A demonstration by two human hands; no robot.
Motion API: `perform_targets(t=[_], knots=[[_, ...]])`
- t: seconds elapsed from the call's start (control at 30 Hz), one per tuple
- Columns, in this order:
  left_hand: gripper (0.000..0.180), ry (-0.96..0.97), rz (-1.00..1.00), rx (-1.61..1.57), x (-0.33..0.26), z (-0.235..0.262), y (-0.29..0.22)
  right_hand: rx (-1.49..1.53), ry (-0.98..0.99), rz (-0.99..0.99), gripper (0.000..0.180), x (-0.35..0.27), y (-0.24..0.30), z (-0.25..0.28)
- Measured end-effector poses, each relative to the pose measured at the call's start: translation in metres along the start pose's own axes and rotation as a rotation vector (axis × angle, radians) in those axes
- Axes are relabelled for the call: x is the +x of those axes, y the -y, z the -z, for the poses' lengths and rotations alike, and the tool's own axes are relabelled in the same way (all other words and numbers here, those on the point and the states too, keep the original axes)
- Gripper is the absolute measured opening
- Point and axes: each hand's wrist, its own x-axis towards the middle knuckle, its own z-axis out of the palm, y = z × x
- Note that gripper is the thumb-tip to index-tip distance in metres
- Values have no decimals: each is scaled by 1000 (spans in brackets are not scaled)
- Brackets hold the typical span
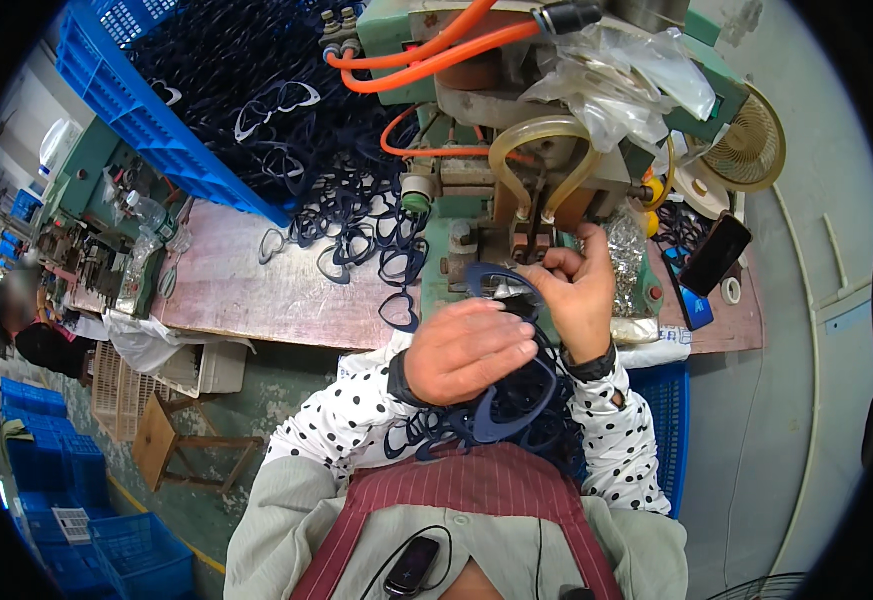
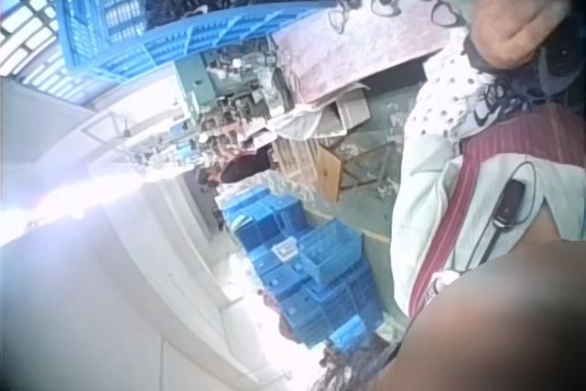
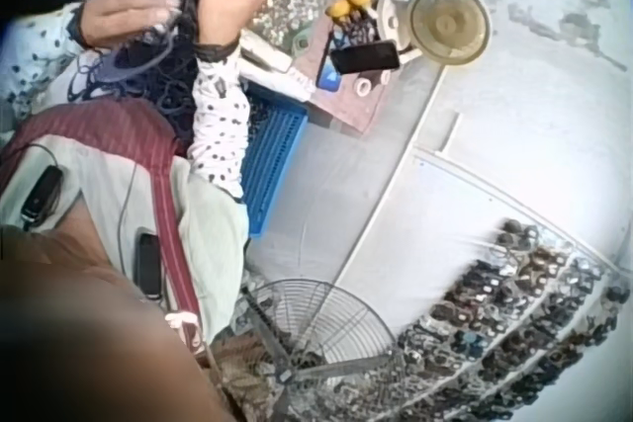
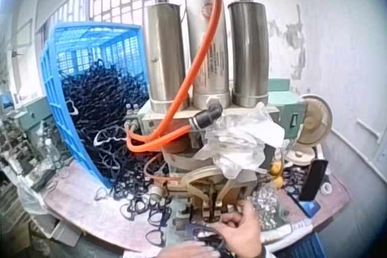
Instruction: The person repeatedly picks up dark plastic eyeglass frames from a blue crate and the workbench, places them into a press machine, and removes them after pressing. The person handles the frames one at a time throughout the clip.
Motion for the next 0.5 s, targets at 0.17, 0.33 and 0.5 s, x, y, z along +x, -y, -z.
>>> perform_targets(t=[0.17, 0.33, 0.5], knots=[[33, 154, -48, -99, 1, -15, 3, -215, -170, 130, 48, 21, -27, 48], [36, 101, 0, -108, -9, -27, 5, -857, -376, 14, 36, 35, -94, 133], [36, 116, 28, -96, -10, -26, 4, -1047, -210, 158, 31, 9, -88, 132]])
